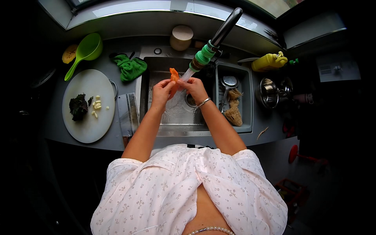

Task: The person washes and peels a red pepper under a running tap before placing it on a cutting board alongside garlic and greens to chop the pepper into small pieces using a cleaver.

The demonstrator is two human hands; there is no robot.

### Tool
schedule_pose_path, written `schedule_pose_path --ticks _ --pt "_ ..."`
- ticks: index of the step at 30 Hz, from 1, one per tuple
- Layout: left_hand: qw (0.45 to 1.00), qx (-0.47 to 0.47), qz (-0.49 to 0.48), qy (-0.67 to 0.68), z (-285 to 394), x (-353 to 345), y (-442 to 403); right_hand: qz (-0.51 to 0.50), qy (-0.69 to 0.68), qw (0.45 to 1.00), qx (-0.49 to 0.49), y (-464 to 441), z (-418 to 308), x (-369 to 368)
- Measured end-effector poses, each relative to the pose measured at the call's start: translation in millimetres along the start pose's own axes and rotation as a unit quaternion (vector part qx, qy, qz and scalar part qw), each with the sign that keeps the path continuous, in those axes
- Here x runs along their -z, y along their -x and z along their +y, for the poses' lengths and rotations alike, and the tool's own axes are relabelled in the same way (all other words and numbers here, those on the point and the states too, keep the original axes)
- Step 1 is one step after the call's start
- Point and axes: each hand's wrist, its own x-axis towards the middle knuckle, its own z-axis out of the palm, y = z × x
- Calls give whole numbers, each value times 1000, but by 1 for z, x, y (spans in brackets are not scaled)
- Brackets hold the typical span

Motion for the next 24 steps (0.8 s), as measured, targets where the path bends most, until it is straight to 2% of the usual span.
schedule_pose_path --ticks 3,8,11,17,24 --pt "1000 -4 -14 -4 -4 3 -1 -5 -3 1000 -6 -2 6 0" --pt "1000 7 -17 12 -4 5 0 -6 -4 998 56 -4 12 -1" --pt "999 47 -14 5 -4 7 0 1 -5 997 71 -9 20 -1" --pt "990 80 -33 110 -5 4 1 71 49 991 107 1 13 -12" --pt "975 117 4 190 2 -4 4 70 35 989 124 -2 22 -14"
